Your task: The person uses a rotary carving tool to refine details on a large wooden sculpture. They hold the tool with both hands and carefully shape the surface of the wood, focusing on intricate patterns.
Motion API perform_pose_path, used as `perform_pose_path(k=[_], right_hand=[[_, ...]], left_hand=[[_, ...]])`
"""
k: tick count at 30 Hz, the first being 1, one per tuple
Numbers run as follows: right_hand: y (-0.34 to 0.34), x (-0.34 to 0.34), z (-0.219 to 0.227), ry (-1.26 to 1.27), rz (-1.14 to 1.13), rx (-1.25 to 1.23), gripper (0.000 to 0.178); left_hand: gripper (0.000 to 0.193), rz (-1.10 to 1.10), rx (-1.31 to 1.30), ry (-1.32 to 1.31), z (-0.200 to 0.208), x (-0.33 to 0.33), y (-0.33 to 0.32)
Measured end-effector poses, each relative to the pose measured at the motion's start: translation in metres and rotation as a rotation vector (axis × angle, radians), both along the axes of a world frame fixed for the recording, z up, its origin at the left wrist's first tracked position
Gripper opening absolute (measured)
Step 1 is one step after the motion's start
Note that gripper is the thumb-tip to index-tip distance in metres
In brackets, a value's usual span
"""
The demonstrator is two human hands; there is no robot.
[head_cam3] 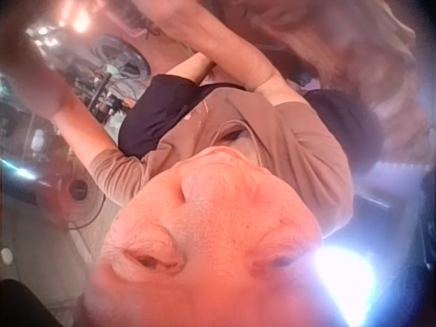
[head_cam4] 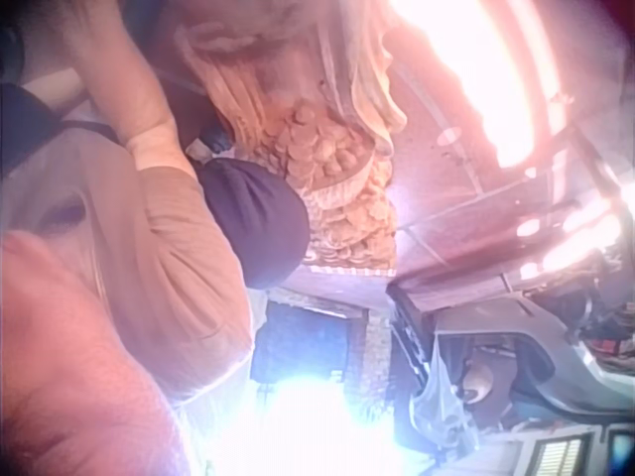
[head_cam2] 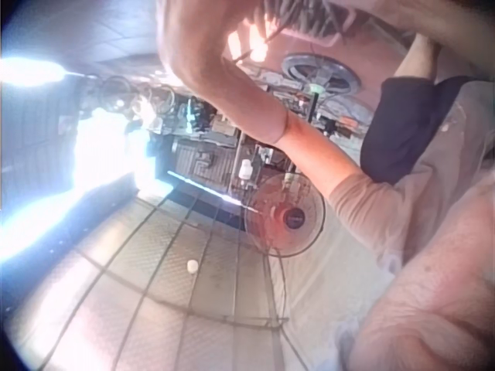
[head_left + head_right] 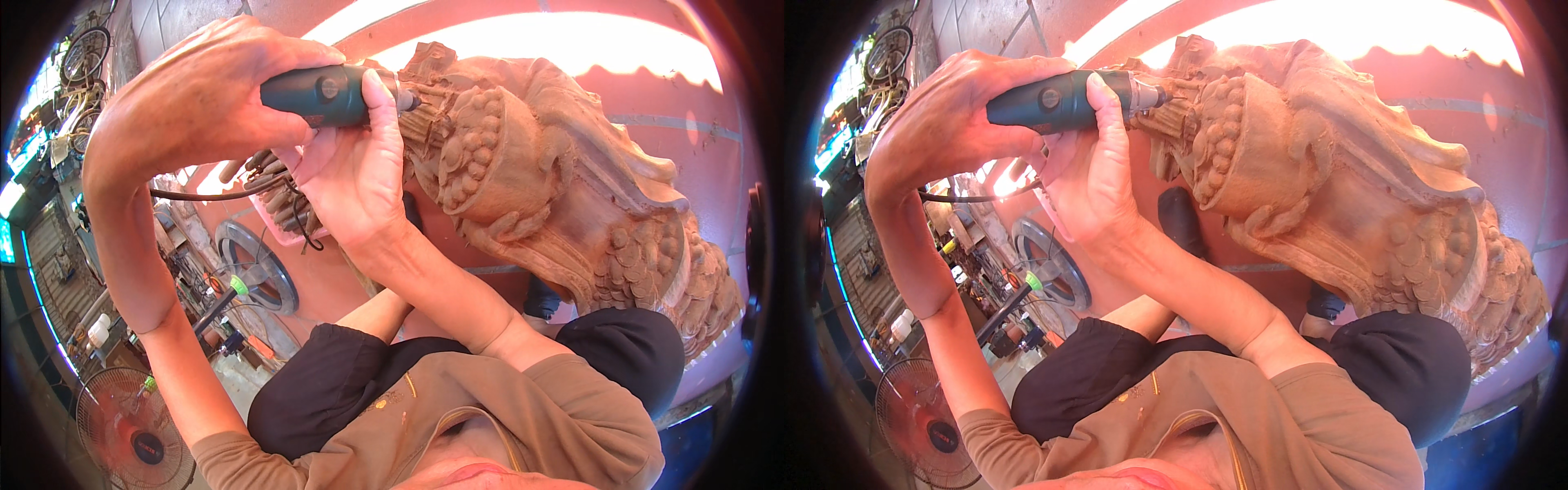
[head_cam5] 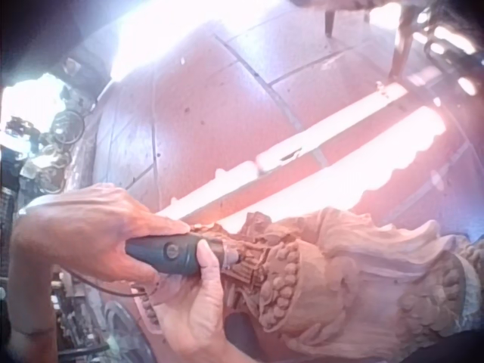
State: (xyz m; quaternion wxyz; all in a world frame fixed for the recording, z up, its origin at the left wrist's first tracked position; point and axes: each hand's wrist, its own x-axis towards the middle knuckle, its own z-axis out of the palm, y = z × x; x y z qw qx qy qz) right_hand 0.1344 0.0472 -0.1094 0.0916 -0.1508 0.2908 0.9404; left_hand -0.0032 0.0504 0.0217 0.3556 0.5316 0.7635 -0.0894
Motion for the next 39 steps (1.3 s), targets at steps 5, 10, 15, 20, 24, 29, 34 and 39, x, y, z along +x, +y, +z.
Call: perform_pose_path(k=[5, 10, 15, 20, 24, 29, 34, 39], right_hand=[[-0.002, -0.004, -0.007, -0.018, 0.008, 0.001, 0.034], [-0.004, -0.008, -0.008, 0.035, 0.002, 0.033, 0.034], [-0.007, -0.012, -0.016, 0.027, 0.007, 0.032, 0.036], [-0.007, -0.010, -0.019, 0.018, 0.011, 0.017, 0.036], [-0.004, -0.007, -0.011, 0.019, 0.018, 0.012, 0.035], [0.000, -0.001, -0.008, -0.041, 0.032, 0.021, 0.034], [-0.003, 0.003, 0.003, -0.031, 0.017, 0.036, 0.035], [-0.002, 0.003, -0.002, -0.038, 0.033, 0.064, 0.036]], left_hand=[[0.057, 0.037, -0.050, -0.032, -0.005, -0.005, 0.000], [0.055, 0.059, -0.023, -0.003, -0.005, -0.002, -0.005], [0.054, 0.094, -0.031, 0.004, -0.007, -0.001, -0.003], [0.054, 0.061, -0.020, -0.008, -0.009, 0.000, 0.000], [0.056, 0.038, 0.003, -0.011, -0.007, -0.001, -0.004], [0.059, 0.049, -0.057, -0.031, -0.005, -0.001, 0.002], [0.063, 0.064, 0.006, -0.063, 0.002, -0.001, -0.006], [0.063, 0.068, 0.011, -0.072, -0.003, -0.003, -0.007]])
